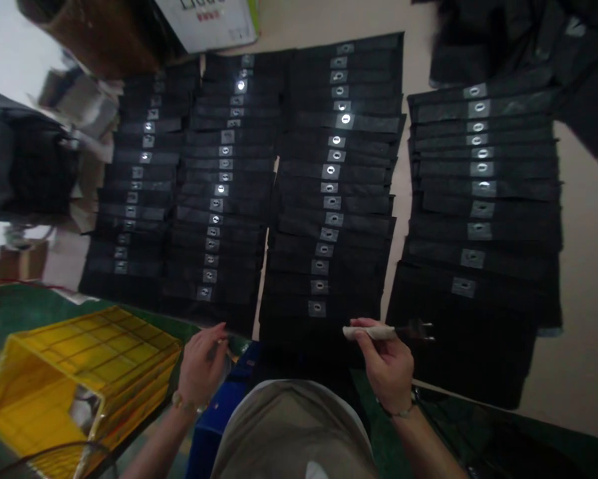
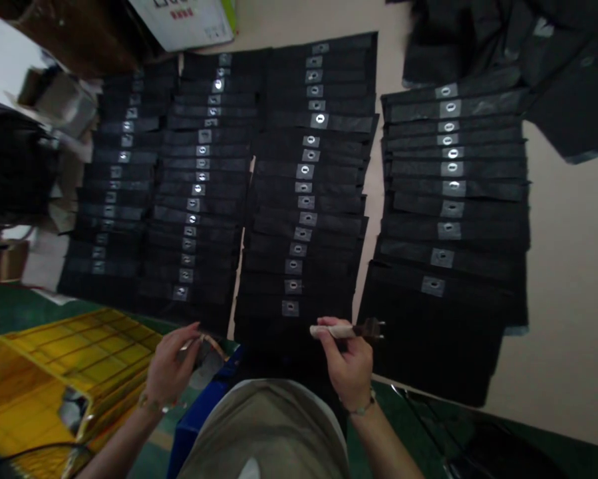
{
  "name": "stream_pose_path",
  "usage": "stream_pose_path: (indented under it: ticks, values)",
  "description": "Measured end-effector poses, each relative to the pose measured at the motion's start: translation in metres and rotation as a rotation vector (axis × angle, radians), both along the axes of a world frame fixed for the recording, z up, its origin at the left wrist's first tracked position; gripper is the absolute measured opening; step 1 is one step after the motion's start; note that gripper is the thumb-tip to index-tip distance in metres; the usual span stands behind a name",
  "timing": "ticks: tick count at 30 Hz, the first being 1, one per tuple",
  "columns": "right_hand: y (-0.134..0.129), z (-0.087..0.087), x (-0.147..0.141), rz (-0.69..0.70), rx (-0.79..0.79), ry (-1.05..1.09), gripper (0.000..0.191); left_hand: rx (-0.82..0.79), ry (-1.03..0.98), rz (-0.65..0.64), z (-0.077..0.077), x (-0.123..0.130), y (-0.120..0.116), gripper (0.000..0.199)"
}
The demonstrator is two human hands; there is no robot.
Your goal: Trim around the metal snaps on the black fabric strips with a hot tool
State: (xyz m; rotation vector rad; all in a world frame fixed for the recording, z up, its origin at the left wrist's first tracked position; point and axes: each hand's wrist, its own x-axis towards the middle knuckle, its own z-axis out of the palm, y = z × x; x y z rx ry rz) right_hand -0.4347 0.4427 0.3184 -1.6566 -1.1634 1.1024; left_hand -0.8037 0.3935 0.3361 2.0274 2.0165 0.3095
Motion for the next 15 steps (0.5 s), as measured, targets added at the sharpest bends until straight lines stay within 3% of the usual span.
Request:
stream_pose_path:
  ticks: [4, 9, 12, 15]
  values:
    - [0.008, 0.005, -0.006, 0.003, 0.08, -0.058, 0.014, -0.012, -0.057, 0.006, -0.005, 0.002, -0.032, 0.014]
    - [0.082, 0.023, -0.035, 0.004, 0.455, -0.124, 0.014, 0.01, -0.105, -0.042, -0.013, -0.005, -0.044, 0.013]
    - [0.123, 0.007, -0.056, 0.01, 0.601, -0.23, 0.01, 0.011, -0.129, -0.047, -0.022, -0.025, -0.06, 0.013]
    - [0.143, -0.02, -0.068, 0.049, 0.536, -0.39, 0.013, -0.023, -0.155, -0.029, -0.032, -0.055, -0.079, 0.016]
